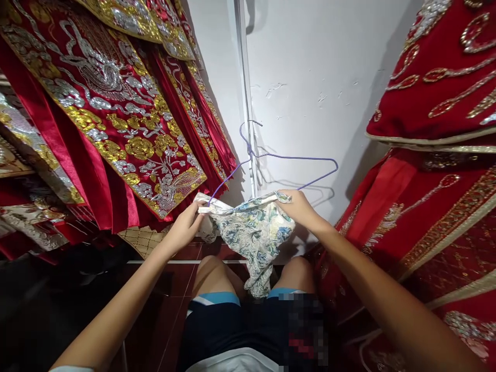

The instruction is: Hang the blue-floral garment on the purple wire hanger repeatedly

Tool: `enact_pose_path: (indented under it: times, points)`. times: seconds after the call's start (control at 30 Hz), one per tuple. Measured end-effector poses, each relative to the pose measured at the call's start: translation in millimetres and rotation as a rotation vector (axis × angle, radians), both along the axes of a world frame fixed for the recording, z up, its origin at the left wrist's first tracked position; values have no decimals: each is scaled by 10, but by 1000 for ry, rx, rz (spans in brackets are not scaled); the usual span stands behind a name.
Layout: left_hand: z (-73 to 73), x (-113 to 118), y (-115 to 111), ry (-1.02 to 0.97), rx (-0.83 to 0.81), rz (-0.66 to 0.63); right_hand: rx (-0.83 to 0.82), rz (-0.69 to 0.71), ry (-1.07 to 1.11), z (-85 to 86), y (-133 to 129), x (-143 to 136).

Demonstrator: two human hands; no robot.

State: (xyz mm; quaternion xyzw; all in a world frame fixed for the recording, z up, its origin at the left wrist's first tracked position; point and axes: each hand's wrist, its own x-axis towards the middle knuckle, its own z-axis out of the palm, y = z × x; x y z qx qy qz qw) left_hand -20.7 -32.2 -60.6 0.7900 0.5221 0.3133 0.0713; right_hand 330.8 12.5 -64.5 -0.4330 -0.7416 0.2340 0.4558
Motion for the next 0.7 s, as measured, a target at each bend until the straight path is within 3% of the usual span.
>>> enact_pose_path:
  times: [0.2,0.3,0.43,0.53,0.6,0.7]
  points:
    - [330,351,276,-178,159,-206,-126,46,174,-68,-109,-228]
    - [446,418,408,-346,179,-166,-71,35,141,-50,-115,-249]
    - [529,357,465,-392,175,-113,158,-229,207,6,-54,-34]
    - [579,305,467,-401,127,-164,197,-444,296,69,63,218]
    - [621,287,475,-433,80,-193,148,-453,239,154,158,365]
    - [712,222,507,-476,5,-209,26,-362,66,344,250,521]
